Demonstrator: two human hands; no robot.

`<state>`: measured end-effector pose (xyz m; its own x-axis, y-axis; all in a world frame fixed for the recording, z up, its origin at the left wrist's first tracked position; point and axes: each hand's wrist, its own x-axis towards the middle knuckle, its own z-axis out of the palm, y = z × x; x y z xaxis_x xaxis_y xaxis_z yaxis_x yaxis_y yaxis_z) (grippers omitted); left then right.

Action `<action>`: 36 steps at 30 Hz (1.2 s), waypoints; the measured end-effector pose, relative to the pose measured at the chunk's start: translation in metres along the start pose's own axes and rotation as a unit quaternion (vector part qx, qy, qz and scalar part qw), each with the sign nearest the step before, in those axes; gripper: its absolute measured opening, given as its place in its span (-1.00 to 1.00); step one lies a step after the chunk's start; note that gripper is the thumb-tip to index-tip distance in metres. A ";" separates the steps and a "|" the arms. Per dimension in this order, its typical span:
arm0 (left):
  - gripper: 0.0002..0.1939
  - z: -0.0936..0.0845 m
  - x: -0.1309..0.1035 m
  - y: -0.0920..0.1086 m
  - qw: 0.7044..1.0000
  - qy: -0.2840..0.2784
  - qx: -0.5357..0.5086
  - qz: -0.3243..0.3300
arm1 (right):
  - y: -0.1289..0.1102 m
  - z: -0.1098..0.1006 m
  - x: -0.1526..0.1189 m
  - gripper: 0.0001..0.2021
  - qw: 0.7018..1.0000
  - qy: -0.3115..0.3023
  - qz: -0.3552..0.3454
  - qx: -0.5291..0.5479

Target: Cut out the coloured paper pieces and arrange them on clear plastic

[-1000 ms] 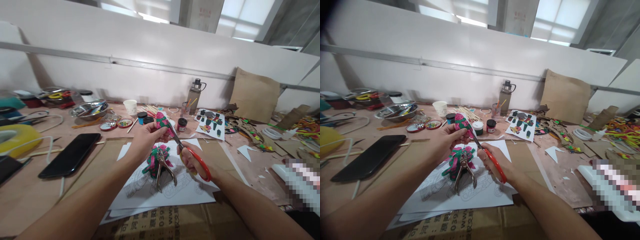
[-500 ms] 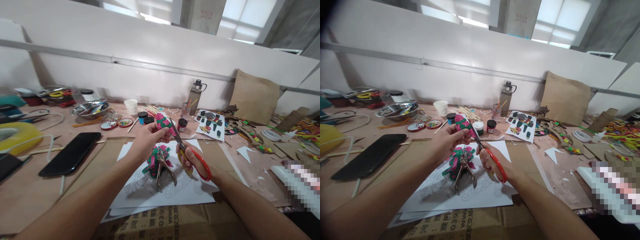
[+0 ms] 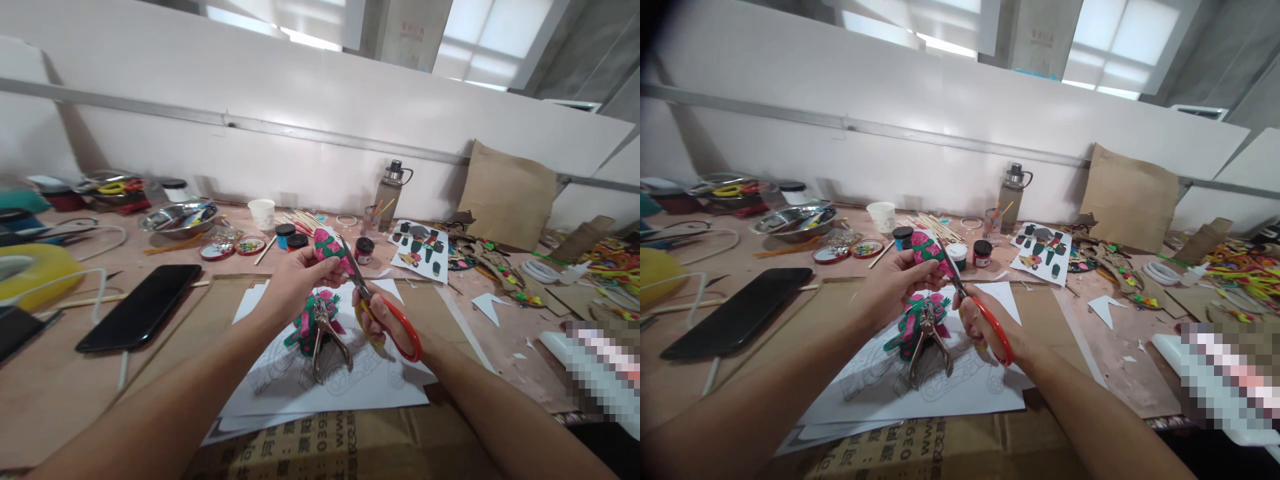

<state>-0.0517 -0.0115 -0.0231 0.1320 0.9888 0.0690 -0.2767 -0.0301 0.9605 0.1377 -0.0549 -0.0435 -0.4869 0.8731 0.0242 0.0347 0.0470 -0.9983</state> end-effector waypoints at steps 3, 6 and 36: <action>-0.75 0.001 -0.002 0.001 1.000 -0.005 -0.006 0.000 | 0.006 -0.002 0.001 -0.38 1.000 -0.012 -0.019 -0.012; -0.77 0.001 -0.003 0.000 1.000 -0.010 -0.014 0.008 | 0.015 -0.005 0.002 -0.37 0.999 -0.022 -0.027 -0.003; -0.79 -0.001 -0.002 -0.002 0.999 -0.022 -0.041 -0.019 | 0.011 -0.001 0.002 -0.39 0.998 -0.034 -0.045 0.029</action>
<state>-0.0521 -0.0131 -0.0257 0.1847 0.9817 0.0460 -0.3473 0.0215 0.9375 0.1379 -0.0517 -0.0541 -0.5444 0.8312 0.1123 -0.0611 0.0943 -0.9937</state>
